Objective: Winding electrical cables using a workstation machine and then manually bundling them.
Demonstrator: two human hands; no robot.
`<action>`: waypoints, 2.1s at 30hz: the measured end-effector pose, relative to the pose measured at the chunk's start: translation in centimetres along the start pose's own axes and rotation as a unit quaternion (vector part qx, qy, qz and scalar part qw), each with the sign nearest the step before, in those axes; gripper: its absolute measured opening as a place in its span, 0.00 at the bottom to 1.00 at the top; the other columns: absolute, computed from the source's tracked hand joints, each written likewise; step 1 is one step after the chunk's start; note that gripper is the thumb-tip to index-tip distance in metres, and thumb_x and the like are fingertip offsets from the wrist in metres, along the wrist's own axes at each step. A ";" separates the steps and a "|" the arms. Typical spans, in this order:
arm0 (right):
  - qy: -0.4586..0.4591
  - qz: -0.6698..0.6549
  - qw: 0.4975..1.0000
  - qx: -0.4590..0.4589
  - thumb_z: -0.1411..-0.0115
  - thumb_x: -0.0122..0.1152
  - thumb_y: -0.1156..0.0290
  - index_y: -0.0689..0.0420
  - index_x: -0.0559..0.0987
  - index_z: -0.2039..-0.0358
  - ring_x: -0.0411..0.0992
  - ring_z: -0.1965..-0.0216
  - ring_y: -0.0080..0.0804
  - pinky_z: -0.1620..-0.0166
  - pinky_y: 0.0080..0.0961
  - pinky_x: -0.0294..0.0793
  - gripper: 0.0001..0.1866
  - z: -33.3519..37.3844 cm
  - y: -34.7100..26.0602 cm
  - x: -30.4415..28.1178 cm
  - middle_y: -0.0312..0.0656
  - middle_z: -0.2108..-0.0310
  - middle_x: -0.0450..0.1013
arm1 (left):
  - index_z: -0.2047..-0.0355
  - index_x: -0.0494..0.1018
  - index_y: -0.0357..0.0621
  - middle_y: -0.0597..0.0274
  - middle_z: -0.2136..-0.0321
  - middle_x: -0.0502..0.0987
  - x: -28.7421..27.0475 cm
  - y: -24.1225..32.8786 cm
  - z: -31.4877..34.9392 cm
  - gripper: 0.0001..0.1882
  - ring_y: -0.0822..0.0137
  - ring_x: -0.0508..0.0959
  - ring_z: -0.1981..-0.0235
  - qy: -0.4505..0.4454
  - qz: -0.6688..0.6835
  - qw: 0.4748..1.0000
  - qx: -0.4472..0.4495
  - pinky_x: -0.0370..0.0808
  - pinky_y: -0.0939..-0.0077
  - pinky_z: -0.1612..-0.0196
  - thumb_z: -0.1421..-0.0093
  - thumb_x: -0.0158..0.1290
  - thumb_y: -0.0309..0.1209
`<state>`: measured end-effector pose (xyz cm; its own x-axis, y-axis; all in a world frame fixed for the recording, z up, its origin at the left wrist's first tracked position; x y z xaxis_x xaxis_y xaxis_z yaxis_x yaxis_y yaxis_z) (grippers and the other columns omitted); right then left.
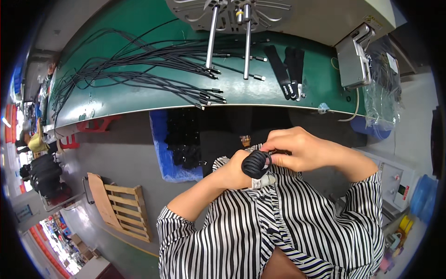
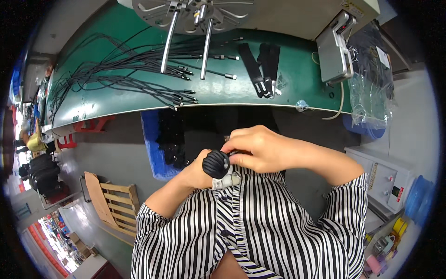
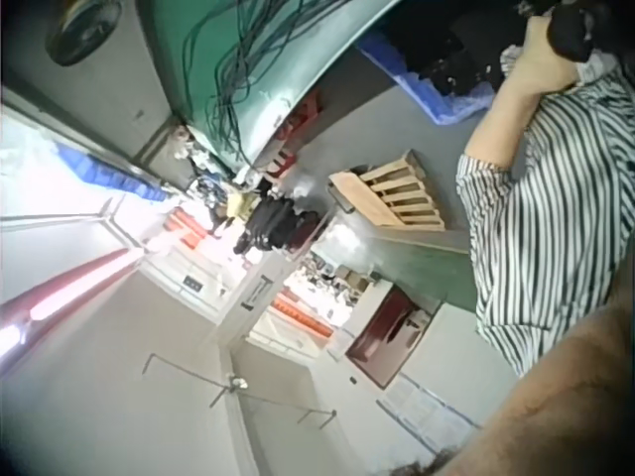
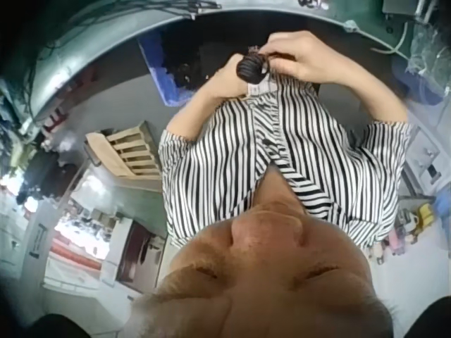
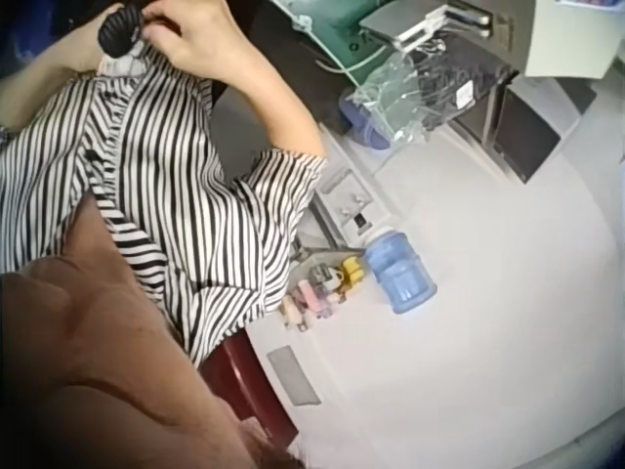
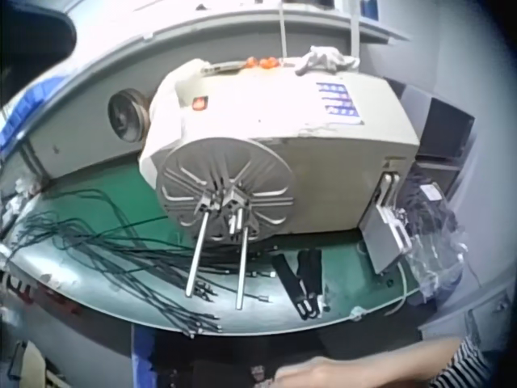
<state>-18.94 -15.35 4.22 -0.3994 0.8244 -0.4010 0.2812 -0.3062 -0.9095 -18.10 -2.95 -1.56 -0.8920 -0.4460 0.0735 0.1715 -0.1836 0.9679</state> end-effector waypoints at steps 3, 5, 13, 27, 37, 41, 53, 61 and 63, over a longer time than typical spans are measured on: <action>0.026 0.182 0.979 -0.089 0.48 0.62 0.73 0.63 0.73 0.76 0.72 0.78 0.39 0.75 0.29 0.72 0.08 0.7 -1.0 1.5 0.45 0.78 0.69 | 0.69 0.75 0.40 0.73 0.79 0.71 0.1 -1.2 1.3 0.15 0.82 0.68 0.77 0.044 0.099 0.990 -0.093 0.69 0.83 0.72 0.57 0.68 0.24; 0.022 0.314 0.940 -0.131 0.49 0.63 0.72 0.61 0.70 0.80 0.70 0.80 0.38 0.78 0.28 0.70 0.11 1.2 -1.4 2.3 0.44 0.78 0.69 | 0.64 0.75 0.41 0.73 0.76 0.72 0.3 -1.8 1.9 0.18 0.82 0.69 0.74 0.059 0.137 0.977 -0.153 0.70 0.83 0.69 0.57 0.68 0.24; 0.016 0.009 0.999 -0.051 0.47 0.61 0.73 0.59 0.66 0.87 0.62 0.89 0.38 0.85 0.30 0.61 0.16 2.8 0.1 2.8 0.41 0.89 0.61 | 0.67 0.76 0.37 0.68 0.73 0.77 0.6 -2.7 5.2 0.11 0.79 0.75 0.71 0.154 0.288 0.930 -0.167 0.72 0.84 0.67 0.51 0.63 0.27; 0.217 0.148 0.963 0.057 0.43 0.58 0.70 0.60 0.67 0.81 0.66 0.86 0.44 0.83 0.37 0.64 0.14 2.6 -0.9 4.0 0.45 0.85 0.66 | 0.70 0.71 0.36 0.47 0.78 0.75 -1.8 0.2 -0.3 0.14 0.48 0.76 0.80 0.279 -0.283 0.917 0.027 0.74 0.61 0.75 0.57 0.59 0.29; 0.232 0.167 0.957 0.042 0.45 0.61 0.68 0.61 0.73 0.76 0.68 0.84 0.42 0.80 0.36 0.68 0.10 0.9 0.1 2.6 0.45 0.84 0.68 | 0.72 0.66 0.37 0.49 0.79 0.75 -2.3 -0.3 -1.3 0.16 0.49 0.77 0.81 0.221 -0.469 0.853 0.048 0.74 0.59 0.78 0.54 0.58 0.34; 0.268 0.294 0.917 -0.022 0.53 0.67 0.62 0.57 0.79 0.64 0.72 0.67 0.37 0.64 0.33 0.70 0.17 2.0 -1.3 -0.4 0.43 0.64 0.72 | 0.70 0.68 0.36 0.48 0.78 0.76 -2.3 -0.6 -1.5 0.16 0.49 0.78 0.79 0.213 -0.459 0.862 0.014 0.74 0.59 0.77 0.53 0.58 0.35; 0.212 -0.125 0.969 0.032 0.54 0.61 0.80 0.61 0.72 0.71 0.66 0.46 0.41 0.47 0.34 0.66 0.09 0.4 4.1 1.9 0.48 0.48 0.66 | 0.79 0.66 0.42 0.61 0.83 0.68 -1.0 0.5 -0.9 0.14 0.61 0.72 0.85 0.292 -0.498 0.790 0.206 0.69 0.70 0.83 0.65 0.59 0.30; 0.301 -0.410 0.824 0.251 0.54 0.48 0.81 0.63 0.71 0.75 0.69 0.58 0.28 0.52 0.22 0.67 0.04 1.4 7.7 4.2 0.44 0.59 0.73 | 0.82 0.62 0.44 0.60 0.82 0.65 -0.2 0.6 -1.1 0.14 0.63 0.69 0.83 0.331 -0.559 0.707 0.280 0.65 0.71 0.80 0.68 0.56 0.30; 0.299 -0.388 0.843 0.223 0.46 0.51 0.79 0.64 0.73 0.65 0.70 0.56 0.28 0.50 0.23 0.67 0.08 1.3 7.9 4.4 0.44 0.58 0.72 | 0.80 0.63 0.44 0.59 0.81 0.66 -0.5 0.3 -0.9 0.15 0.61 0.70 0.82 0.324 -0.547 0.726 0.261 0.67 0.70 0.79 0.68 0.58 0.30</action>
<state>-19.60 -14.72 -4.88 0.2365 0.9106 0.3388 -0.2724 0.3969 -0.8765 -17.18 -3.56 -1.57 0.0384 -0.6321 -0.7739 -0.8244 -0.4577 0.3330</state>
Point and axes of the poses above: each hand's wrist, its own z-axis away from the middle knuckle, its own x-axis out of the palm, y = z × x, the point moved 6 cm from there along -z, towards the middle knuckle
